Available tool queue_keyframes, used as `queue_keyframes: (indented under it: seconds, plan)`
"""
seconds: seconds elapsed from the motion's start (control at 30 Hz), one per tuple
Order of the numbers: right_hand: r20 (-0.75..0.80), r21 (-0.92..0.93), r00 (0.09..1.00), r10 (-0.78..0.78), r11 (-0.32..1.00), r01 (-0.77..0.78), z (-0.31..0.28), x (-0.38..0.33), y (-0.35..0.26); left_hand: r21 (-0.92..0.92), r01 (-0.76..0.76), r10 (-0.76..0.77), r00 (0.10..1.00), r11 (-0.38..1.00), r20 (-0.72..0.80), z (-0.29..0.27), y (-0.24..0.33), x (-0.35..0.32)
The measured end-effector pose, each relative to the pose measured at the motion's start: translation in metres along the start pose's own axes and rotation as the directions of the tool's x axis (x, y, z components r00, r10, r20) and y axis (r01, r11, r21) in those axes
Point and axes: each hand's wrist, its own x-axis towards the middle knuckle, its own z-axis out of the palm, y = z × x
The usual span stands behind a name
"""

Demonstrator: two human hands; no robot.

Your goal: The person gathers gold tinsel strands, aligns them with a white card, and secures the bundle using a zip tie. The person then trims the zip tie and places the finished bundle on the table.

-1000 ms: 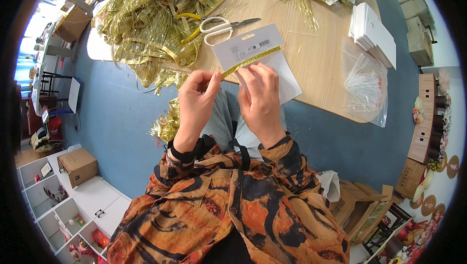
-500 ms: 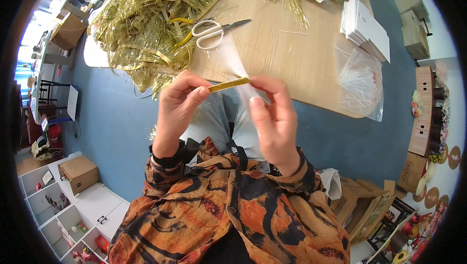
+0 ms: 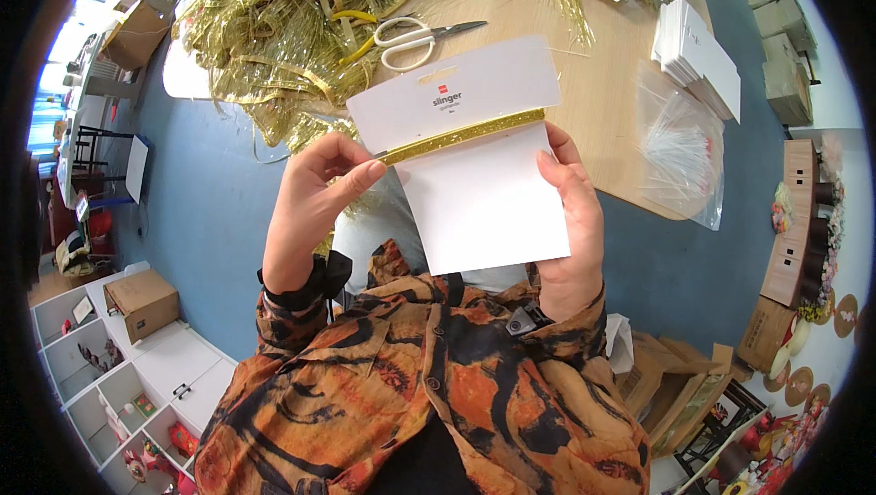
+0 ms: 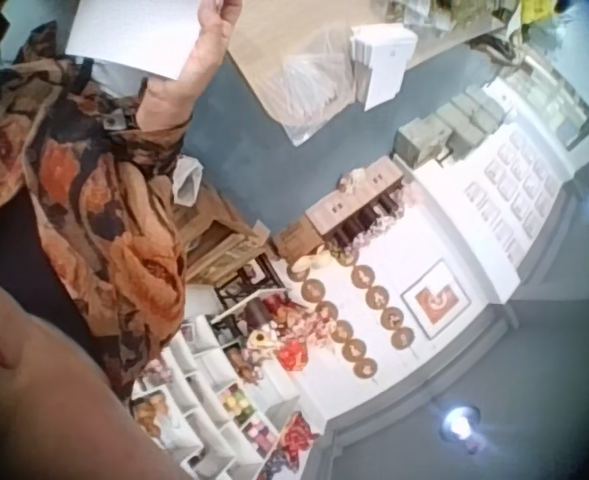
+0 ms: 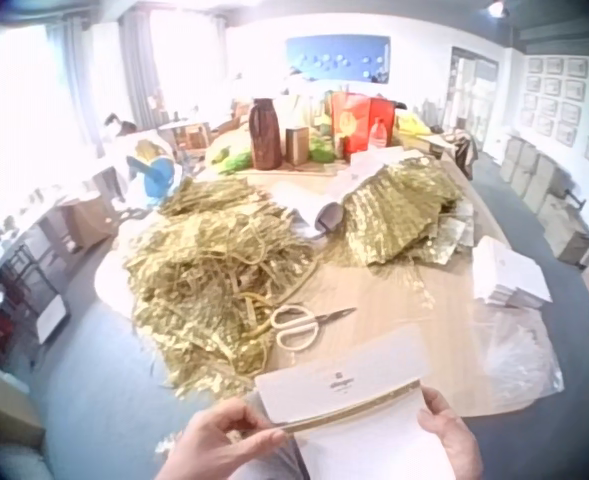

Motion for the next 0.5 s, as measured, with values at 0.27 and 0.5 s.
queue_keyframes:
  seconds: [0.27,0.5]
  plan:
    - [0.005,0.070,1.000,0.027,0.997,-0.027,-0.004,-0.002,0.003,-0.093,0.025,-0.027,0.999,0.995,-0.022,0.002,-0.012,0.005]
    - [0.085,0.210,0.978,0.192,0.956,-0.206,-0.029,0.007,0.007,-0.182,-0.104,0.111,0.993,0.978,0.029,0.003,-0.018,0.009]
